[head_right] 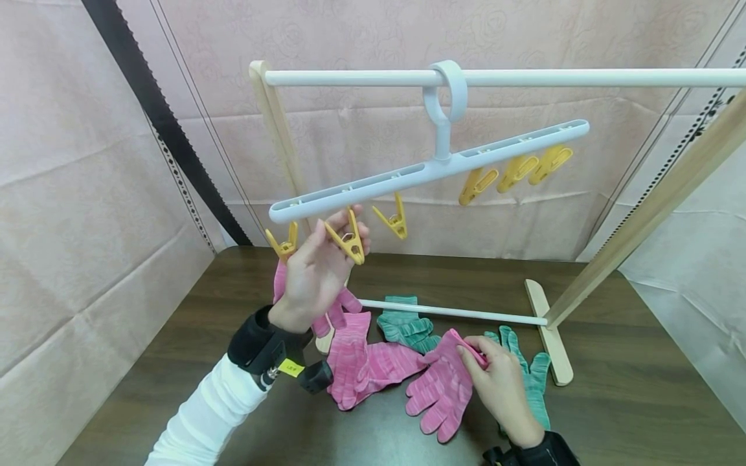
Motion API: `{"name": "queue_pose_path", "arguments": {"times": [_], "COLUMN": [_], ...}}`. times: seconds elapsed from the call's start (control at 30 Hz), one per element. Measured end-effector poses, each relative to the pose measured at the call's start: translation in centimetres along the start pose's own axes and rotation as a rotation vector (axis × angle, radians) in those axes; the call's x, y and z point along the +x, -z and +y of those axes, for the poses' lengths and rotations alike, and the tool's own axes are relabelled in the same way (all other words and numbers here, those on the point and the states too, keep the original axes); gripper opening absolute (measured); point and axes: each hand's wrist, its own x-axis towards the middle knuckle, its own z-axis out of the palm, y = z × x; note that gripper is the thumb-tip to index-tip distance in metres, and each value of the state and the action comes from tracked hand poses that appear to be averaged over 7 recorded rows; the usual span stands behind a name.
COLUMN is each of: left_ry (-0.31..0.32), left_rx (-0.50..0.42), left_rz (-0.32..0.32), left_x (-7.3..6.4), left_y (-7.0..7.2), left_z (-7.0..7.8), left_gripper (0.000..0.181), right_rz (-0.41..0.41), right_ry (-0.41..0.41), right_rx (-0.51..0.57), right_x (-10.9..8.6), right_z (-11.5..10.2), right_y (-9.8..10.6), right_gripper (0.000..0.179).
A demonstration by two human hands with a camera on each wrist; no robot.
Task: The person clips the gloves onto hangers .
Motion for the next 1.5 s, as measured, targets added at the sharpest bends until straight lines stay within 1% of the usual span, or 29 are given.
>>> {"name": "queue_pose_path", "arguments": {"times": [0.07, 0.27, 0.53, 0.67, 0.77, 0.87, 0.97, 1.07, 1.17, 1.37, 1.5], "left_ry": [-0.002, -0.025, -0.037, -0.049, -0.042, -0.041, -0.051, -0.061, -0.043, -0.015, -0.006], "left_rx": [0.002, 0.023, 0.055, 0.079, 0.096, 0.104, 0.109, 0.126, 0.142, 0.17, 0.193], "left_rz": [-0.004, -0.042, -0.088, -0.111, -0.119, -0.127, -0.139, -0.146, -0.137, -0.14, -0.14], "left_x": [0.0, 0.0, 0.0, 0.1, 0.1, 0.0, 0.0, -0.1, -0.1, -0.4, -0.3], "left_y": [0.0, 0.1, 0.3, 0.3, 0.4, 0.4, 0.5, 0.5, 0.4, 0.2, 0.3], "left_z": [-0.1, -0.3, -0.6, -0.8, -0.9, -0.9, -1.0, -1.1, -1.1, -0.9, -1.0], "left_gripper": [0.042, 0.037, 0.028, 0.036, 0.04, 0.042, 0.04, 0.049, 0.063, 0.07, 0.08], "right_rz": [-0.002, -0.004, -0.011, -0.018, -0.023, -0.033, -0.039, -0.037, -0.043, -0.064, -0.069], "right_ry": [-0.003, -0.002, 0.001, 0.002, 0.004, -0.001, -0.008, -0.005, -0.009, -0.015, -0.009], "right_rx": [0.0, -0.009, -0.01, -0.002, 0.008, 0.007, -0.001, -0.01, -0.008, 0.007, 0.001], "right_x": [0.0, 0.0, 0.0, 0.1, 0.0, 0.0, 0.0, 0.0, -0.1, -0.2, -0.1], "right_z": [0.0, 0.0, 0.0, -0.1, -0.2, -0.3, -0.3, -0.3, -0.2, -0.2, -0.3], "right_y": [0.0, 0.0, -0.1, -0.1, -0.1, -0.1, -0.1, -0.2, -0.4, -0.6, -0.7], "right_gripper": [0.012, 0.012, 0.013, 0.013, 0.012, 0.012, 0.012, 0.012, 0.012, 0.012, 0.012]}}
